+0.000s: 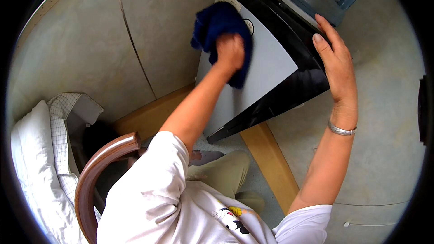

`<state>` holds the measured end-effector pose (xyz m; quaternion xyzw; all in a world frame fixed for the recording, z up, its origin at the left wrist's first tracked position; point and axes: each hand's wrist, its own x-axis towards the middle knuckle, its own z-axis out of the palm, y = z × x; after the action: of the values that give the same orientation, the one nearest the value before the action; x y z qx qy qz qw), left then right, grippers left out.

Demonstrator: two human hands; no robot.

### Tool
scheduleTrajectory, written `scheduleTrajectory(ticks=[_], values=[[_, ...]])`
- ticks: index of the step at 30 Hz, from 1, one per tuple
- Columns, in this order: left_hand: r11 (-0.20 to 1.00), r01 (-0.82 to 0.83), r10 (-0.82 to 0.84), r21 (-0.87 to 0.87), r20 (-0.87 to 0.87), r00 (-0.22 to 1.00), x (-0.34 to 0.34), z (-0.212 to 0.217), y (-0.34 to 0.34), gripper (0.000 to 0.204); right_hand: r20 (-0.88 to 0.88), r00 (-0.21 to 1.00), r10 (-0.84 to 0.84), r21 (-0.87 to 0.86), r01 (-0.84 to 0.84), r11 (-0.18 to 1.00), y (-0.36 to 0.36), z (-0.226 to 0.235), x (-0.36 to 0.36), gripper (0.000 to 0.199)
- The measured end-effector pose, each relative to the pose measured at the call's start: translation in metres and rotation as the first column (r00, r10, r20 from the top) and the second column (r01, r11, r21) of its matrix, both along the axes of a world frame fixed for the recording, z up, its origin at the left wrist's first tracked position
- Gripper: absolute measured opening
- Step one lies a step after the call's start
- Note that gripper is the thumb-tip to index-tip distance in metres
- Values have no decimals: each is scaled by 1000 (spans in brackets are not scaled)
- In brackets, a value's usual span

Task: The person kneels on the floor and wipes the exterior surfaces of a water dispenser using a blue cloth. They clean the front panel, the side, the top surface, and the area around the water bottle.

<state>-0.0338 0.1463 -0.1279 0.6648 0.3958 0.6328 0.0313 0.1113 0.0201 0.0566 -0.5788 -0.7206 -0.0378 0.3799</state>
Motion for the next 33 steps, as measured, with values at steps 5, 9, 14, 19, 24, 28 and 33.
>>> scheduleTrajectory(ticks=[5, 9, 14, 19, 24, 28, 33], values=[[934, 46, 107, -355, 400, 910, -24, 7, 66, 41, -23, 1000, 13, -3, -13, 1000, -6, 4, 1, 46], [958, 20, 134, -286, 507, 852, -37, -24, 84, 40, -50, 998, 43, 2, -43, 999, -2, 0, -2, 45], [924, 107, 165, -367, 636, 753, -30, -120, 100, 40, -90, 994, 56, -2, -56, 998, -6, 5, -8, 43], [790, 220, 219, -573, 598, 771, -44, -212, 84, 40, 5, 999, 37, -9, -37, 999, -8, 6, -15, 44], [732, 350, 276, -585, 724, 632, -33, -235, 82, 43, 186, 981, -48, -21, 52, 998, -10, 3, -5, 53], [657, 488, 228, -574, 769, 597, -50, -299, 87, 46, 330, 933, -142, -7, 153, 988, -13, 10, -5, 61], [628, 157, 144, -763, 312, 939, -75, -426, 102, 48, 364, 920, -145, -36, 170, 985, -9, 21, -15, 69]])
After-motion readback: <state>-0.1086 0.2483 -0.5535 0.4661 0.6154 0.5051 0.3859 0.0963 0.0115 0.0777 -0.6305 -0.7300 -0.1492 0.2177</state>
